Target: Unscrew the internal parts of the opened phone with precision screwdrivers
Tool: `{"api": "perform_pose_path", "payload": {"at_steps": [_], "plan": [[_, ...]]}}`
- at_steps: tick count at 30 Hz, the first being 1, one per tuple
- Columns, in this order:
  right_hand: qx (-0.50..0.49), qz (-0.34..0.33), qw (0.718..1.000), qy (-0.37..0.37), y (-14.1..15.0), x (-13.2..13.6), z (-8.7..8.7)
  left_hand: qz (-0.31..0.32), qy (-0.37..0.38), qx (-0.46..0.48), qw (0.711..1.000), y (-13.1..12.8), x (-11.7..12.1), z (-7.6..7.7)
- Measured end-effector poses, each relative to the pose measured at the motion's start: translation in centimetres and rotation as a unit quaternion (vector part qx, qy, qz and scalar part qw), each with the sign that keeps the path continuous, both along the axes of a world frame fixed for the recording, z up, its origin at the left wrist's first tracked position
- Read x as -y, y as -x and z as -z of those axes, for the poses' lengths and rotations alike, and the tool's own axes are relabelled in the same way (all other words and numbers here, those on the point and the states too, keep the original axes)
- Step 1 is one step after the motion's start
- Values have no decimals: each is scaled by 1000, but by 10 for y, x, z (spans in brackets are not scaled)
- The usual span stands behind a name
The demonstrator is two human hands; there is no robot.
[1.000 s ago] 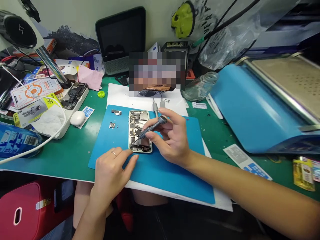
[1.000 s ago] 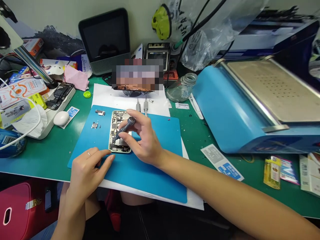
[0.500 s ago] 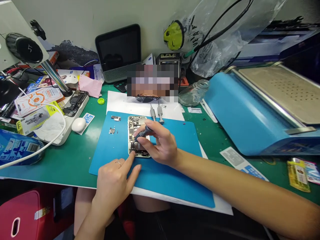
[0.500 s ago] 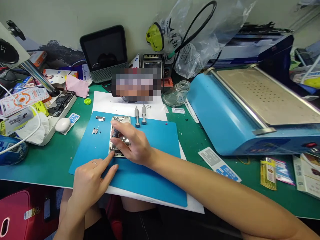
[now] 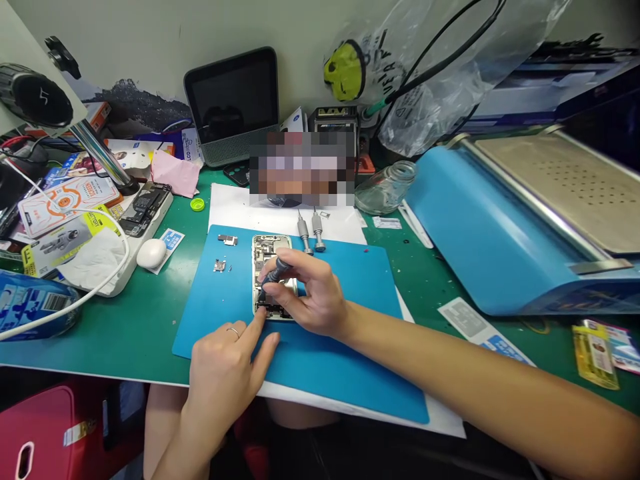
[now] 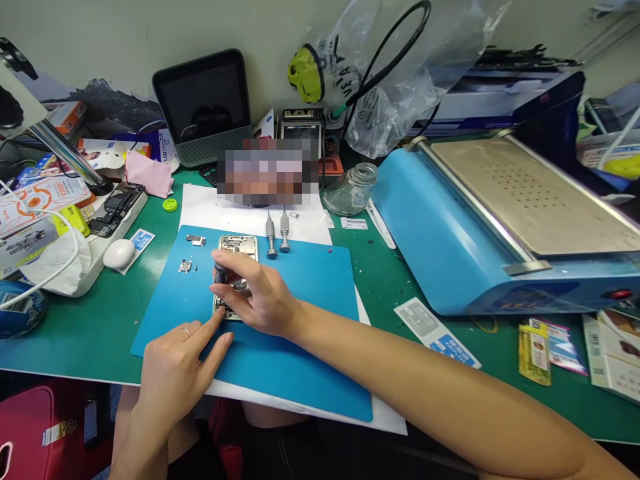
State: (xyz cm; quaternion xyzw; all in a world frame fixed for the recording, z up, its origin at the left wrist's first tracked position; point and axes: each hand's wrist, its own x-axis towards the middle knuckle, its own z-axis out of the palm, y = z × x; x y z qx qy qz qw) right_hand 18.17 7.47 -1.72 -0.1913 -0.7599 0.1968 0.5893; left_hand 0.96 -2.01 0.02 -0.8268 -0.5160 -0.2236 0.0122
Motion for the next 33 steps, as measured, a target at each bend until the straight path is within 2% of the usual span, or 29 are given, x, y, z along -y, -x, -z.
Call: {"api": "perform_pose_path", "payload": {"at_steps": [9, 25, 33], "plan": [[0, -33, 999, -4, -2, 0, -2, -5, 6, 6, 1000, -1, 1, 0], [16, -20, 999, 23, -5, 3, -6, -16, 31, 14, 999, -3, 3, -3], [3, -34, 999, 34, -4, 3, -1, -16, 38, 23, 999, -3, 2, -4]]}}
